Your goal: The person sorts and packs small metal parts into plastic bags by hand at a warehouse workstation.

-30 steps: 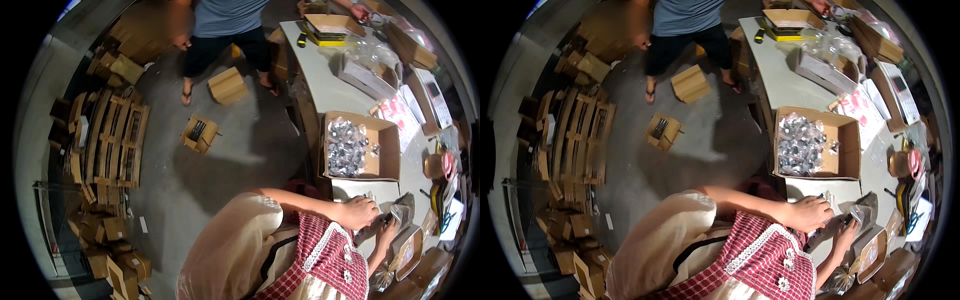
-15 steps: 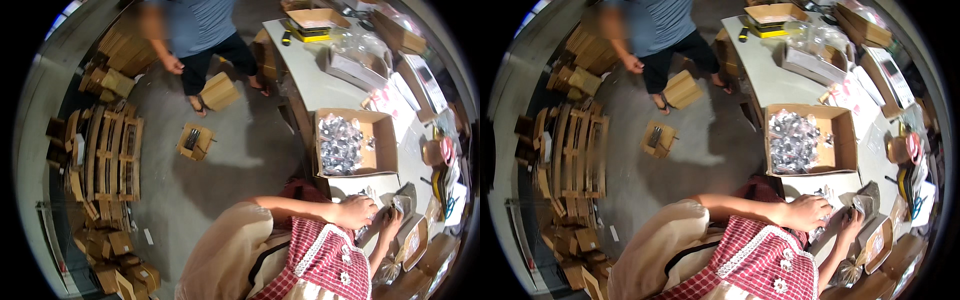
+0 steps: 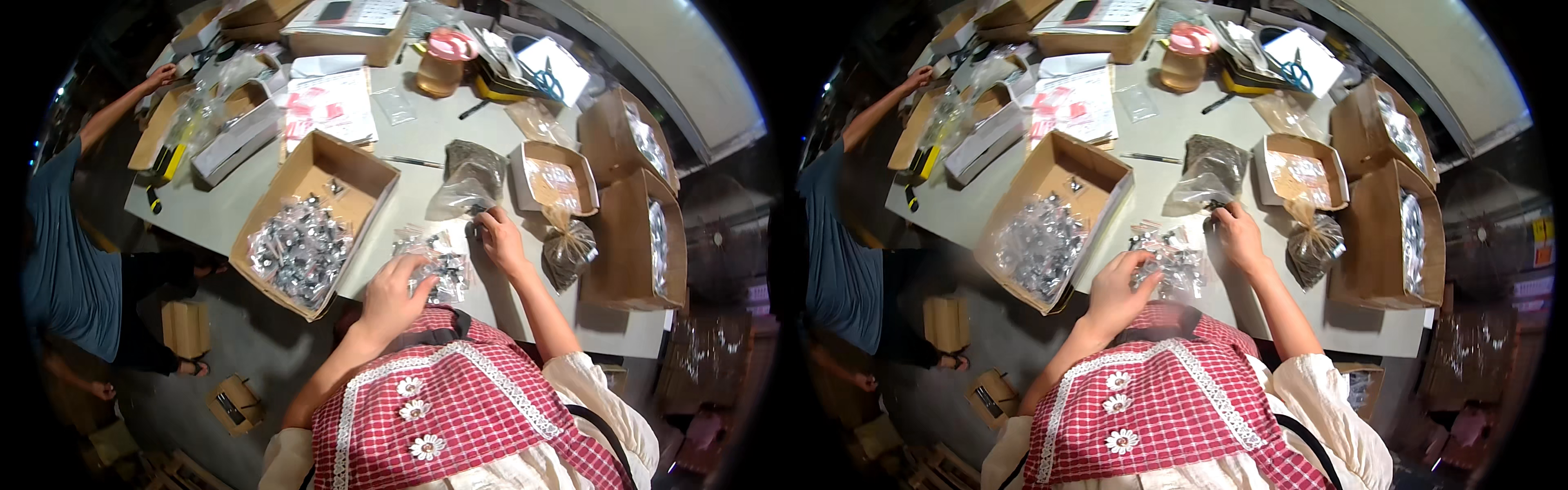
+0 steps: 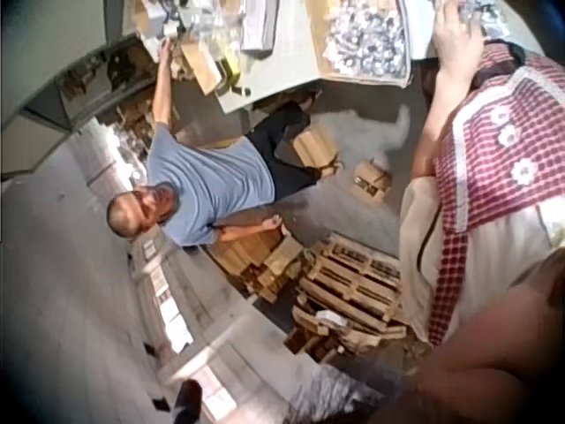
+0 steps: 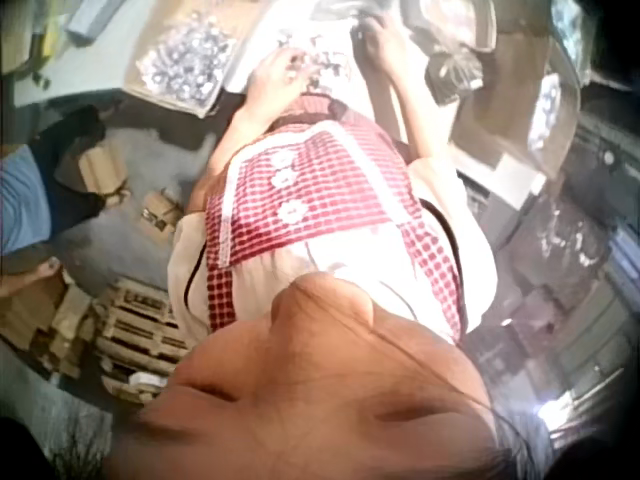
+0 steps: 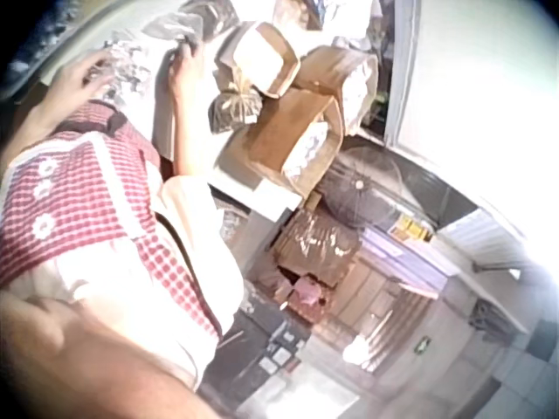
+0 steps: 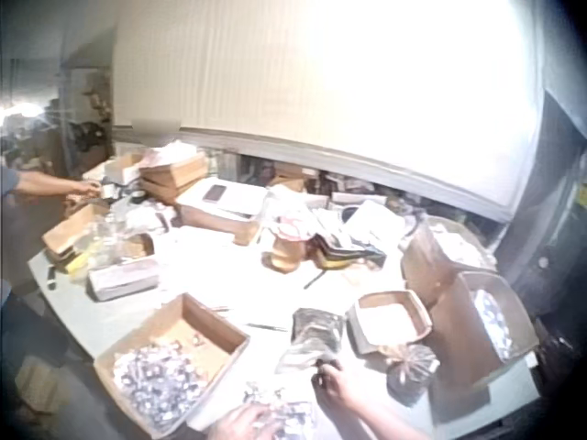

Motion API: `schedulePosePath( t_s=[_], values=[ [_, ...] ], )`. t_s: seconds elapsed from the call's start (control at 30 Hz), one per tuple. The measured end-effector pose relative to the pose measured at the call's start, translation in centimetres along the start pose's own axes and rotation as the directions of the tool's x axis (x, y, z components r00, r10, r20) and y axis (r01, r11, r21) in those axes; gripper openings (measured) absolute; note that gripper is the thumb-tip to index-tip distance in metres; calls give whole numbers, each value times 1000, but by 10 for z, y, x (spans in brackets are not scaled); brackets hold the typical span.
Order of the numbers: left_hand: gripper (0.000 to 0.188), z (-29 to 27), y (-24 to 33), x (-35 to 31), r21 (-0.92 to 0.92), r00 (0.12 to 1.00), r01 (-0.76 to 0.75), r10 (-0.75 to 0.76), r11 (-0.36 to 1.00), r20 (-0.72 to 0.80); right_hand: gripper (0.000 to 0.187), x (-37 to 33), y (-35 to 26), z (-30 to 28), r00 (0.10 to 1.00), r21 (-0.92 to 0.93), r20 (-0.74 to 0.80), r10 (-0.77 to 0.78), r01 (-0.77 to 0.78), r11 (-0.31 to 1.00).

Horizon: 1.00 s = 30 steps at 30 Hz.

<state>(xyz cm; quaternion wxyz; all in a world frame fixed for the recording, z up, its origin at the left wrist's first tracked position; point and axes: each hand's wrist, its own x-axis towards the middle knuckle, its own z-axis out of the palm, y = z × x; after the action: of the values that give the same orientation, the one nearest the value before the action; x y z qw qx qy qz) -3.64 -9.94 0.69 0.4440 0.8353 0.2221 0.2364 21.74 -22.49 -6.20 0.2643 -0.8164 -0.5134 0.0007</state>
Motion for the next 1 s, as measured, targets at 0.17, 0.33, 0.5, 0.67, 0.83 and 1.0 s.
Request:
schedulePosePath(
  t_s=[0.17, 0.33, 0.5, 0.67, 0.83, 1.0],
  values=[
    [29, 2, -3, -2, 1, 999, -51, 51, 999, 2, 19, -25, 10, 3, 933, 413, -74, 351, -292, 863],
    [28, 3, -3, -1, 2, 997, -46, 46, 999, 54, 17, -45, 20, 10, 830, 794, 94, 549, -395, 461],
    [29, 6, -1, 0, -44, 997, -9, 13, 999, 80, 18, -49, 10, -1, 709, 899, 290, 643, -431, 70],
    [30, 9, -6, -2, -63, 994, 14, -7, 998, 106, 18, -48, -7, -7, 709, 921, 286, 644, -389, 19],
    [31, 8, -3, 4, -112, 987, 8, 10, 994, 163, 19, -36, -69, -39, 858, 947, 180, 480, -283, 151],
    [39, 8, 4, 9, -313, 989, 7, 39, 950, 140, 19, -36, -119, -44, 978, 750, -92, 187, -56, 659]
  ],
)
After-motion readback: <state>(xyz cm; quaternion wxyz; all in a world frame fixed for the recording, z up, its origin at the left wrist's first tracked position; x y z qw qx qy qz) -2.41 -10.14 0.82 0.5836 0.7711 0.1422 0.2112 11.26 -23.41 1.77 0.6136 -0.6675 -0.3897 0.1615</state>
